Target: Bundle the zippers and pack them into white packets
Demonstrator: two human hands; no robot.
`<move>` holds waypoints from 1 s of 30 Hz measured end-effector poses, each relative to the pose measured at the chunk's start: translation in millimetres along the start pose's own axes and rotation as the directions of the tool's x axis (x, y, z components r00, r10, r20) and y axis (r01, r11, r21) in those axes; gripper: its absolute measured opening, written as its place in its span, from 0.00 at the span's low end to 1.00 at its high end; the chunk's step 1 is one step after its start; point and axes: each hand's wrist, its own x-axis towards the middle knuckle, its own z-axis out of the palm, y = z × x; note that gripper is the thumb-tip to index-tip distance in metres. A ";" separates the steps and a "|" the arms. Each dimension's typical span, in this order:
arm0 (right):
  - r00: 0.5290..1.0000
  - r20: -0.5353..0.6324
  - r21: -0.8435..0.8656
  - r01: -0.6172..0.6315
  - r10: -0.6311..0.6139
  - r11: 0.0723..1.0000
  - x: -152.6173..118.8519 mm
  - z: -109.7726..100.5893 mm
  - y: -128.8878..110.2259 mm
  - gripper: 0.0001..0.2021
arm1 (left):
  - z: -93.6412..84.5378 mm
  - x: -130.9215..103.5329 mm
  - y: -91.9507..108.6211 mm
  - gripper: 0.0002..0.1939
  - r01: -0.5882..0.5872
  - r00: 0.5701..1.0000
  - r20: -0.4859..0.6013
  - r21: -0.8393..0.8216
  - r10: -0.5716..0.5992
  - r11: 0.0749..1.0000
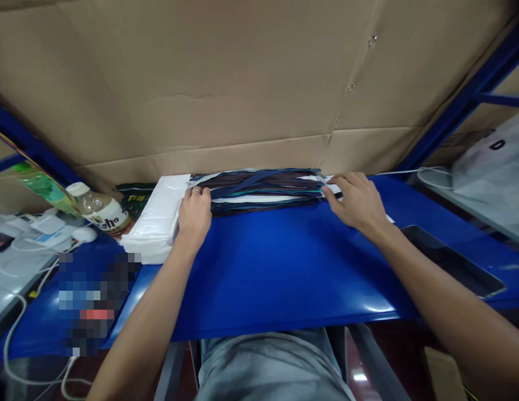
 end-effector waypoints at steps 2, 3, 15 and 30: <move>0.993 -0.024 0.079 0.120 -0.119 0.990 -1.5 4.9 -9.4 0.23 | 6.4 1.0 -1.4 0.26 -0.025 1.000 0.006 -0.003 0.025 1.000; 0.981 -0.042 0.119 0.192 -0.188 0.974 -2.6 8.3 -14.7 0.21 | 9.3 1.1 -1.2 0.26 -0.030 0.999 0.013 -0.008 0.030 1.000; 0.748 -0.074 0.285 0.649 -0.659 0.705 -3.1 57.1 -124.2 0.12 | 14.8 -6.8 -3.0 0.18 -0.044 0.999 0.007 -0.049 0.045 0.998; 0.843 -0.090 0.378 0.521 -0.530 0.766 -9.6 35.6 -104.5 0.24 | 4.4 -38.0 58.2 0.06 -0.008 0.968 0.083 -0.933 0.236 0.359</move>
